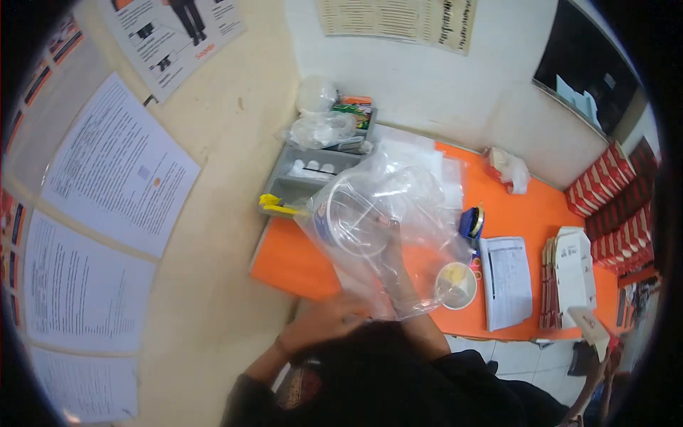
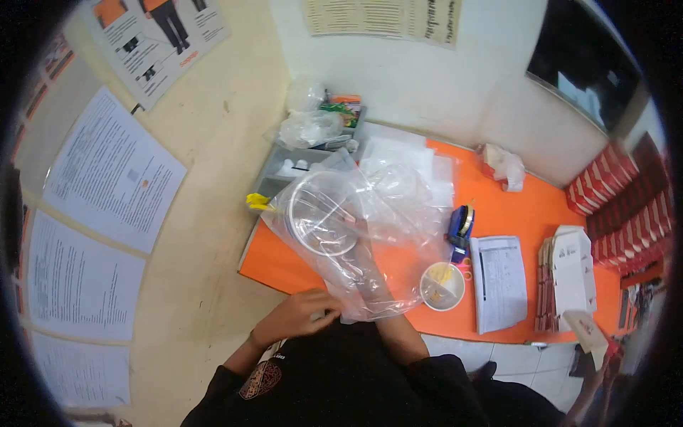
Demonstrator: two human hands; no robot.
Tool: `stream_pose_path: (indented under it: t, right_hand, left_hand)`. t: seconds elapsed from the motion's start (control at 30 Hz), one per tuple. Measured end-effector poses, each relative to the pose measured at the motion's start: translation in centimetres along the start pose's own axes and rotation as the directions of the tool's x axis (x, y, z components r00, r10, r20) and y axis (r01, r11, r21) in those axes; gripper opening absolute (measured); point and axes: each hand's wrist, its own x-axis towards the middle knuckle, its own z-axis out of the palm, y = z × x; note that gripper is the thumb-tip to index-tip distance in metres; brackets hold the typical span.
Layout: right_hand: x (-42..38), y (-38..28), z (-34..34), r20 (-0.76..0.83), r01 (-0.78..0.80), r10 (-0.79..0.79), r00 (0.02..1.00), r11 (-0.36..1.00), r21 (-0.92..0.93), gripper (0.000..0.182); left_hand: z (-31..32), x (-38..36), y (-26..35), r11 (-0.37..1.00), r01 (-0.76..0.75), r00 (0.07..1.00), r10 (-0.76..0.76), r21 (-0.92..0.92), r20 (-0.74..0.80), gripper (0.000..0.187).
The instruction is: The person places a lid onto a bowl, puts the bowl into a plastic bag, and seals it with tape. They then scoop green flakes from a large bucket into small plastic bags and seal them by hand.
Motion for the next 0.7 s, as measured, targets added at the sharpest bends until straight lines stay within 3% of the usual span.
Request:
stream_pose_path:
  t: [0.07,0.1,0.17,0.2,0.23,0.27,0.3,0.33,0.4,0.43,0.5,0.57,0.63,0.7]
  right_hand:
    - [-1.3,-0.9,-0.5,-0.022,0.043,-0.043,0.999,0.999,0.009,0.066]
    - [-2.0,-1.2,-0.8,-0.034,0.066,-0.065,0.997,0.998,0.011,0.065]
    - [-3.4,-1.6,-1.4,-0.059,0.108,-0.107,0.993,0.994,0.014,0.062]
    - [-4.0,-1.6,-1.7,-0.072,0.128,-0.126,0.989,0.992,0.020,0.061]
    - [-4.8,-1.7,-2.0,-0.086,0.147,-0.145,0.986,0.989,0.025,0.059]
    - [-5.4,-1.8,-2.3,-0.101,0.169,-0.165,0.981,0.985,0.030,0.058]
    - [-6.3,-2.1,-2.5,-0.116,0.196,-0.190,0.975,0.980,0.039,0.057]
    - [-7.2,-2.4,-2.6,-0.131,0.222,-0.214,0.968,0.974,0.049,0.055]
    - [-9.2,-2.6,-3.2,-0.177,0.270,-0.255,0.951,0.961,0.067,0.053]
    - [-10.2,-2.6,-3.7,-0.207,0.294,-0.275,0.939,0.953,0.068,0.051]
    - [-11.6,-1.6,-6.5,-0.292,0.332,-0.307,0.906,0.942,0.039,0.049]
    - [-11.6,0.6,-13.7,-0.418,0.351,-0.338,0.843,0.935,-0.048,0.046]
    - [-11.5,2.3,-20.4,-0.594,0.319,-0.383,0.707,0.923,-0.215,0.040]
    - [-11.0,1.3,-18.0,-0.584,0.315,-0.412,0.700,0.911,-0.264,0.043]
  left_hand:
    - [-3.6,1.8,4.1,0.938,-0.338,0.941,0.339,0.073,0.008,0.036]
    - [-4.7,4.0,5.8,0.955,-0.230,0.899,0.283,0.190,-0.334,0.036]
    - [-5.8,8.3,5.3,0.963,0.020,0.724,0.173,0.270,-0.668,0.040]
    - [-5.6,9.6,3.1,0.952,0.115,0.708,0.121,0.282,-0.696,0.042]
    - [-5.3,10.3,1.1,0.957,0.104,0.715,0.117,0.270,-0.689,0.042]
    - [-5.0,11.0,-1.1,0.986,0.120,0.840,-0.165,-0.119,-0.517,0.040]
    - [-4.4,11.5,-2.7,0.856,0.219,0.910,-0.352,-0.469,-0.218,0.038]
    - [-3.3,11.9,-3.3,0.854,0.220,0.919,-0.344,-0.471,-0.193,0.038]
    - [-0.1,12.0,-4.2,0.609,0.161,0.894,-0.424,-0.777,-0.148,0.034]
    - [2.1,11.9,-6.0,0.599,0.177,0.899,-0.421,-0.781,-0.119,0.034]
    - [8.0,11.0,-11.1,0.332,0.322,0.879,-0.453,-0.887,0.149,0.028]
    - [12.6,8.3,-12.5,0.336,0.293,0.908,-0.391,-0.895,0.150,0.031]
    - [15.4,6.4,-12.2,0.330,0.282,0.923,-0.351,-0.901,0.161,0.032]
    - [17.5,5.4,-13.0,0.284,0.305,0.927,-0.309,-0.909,0.214,0.033]
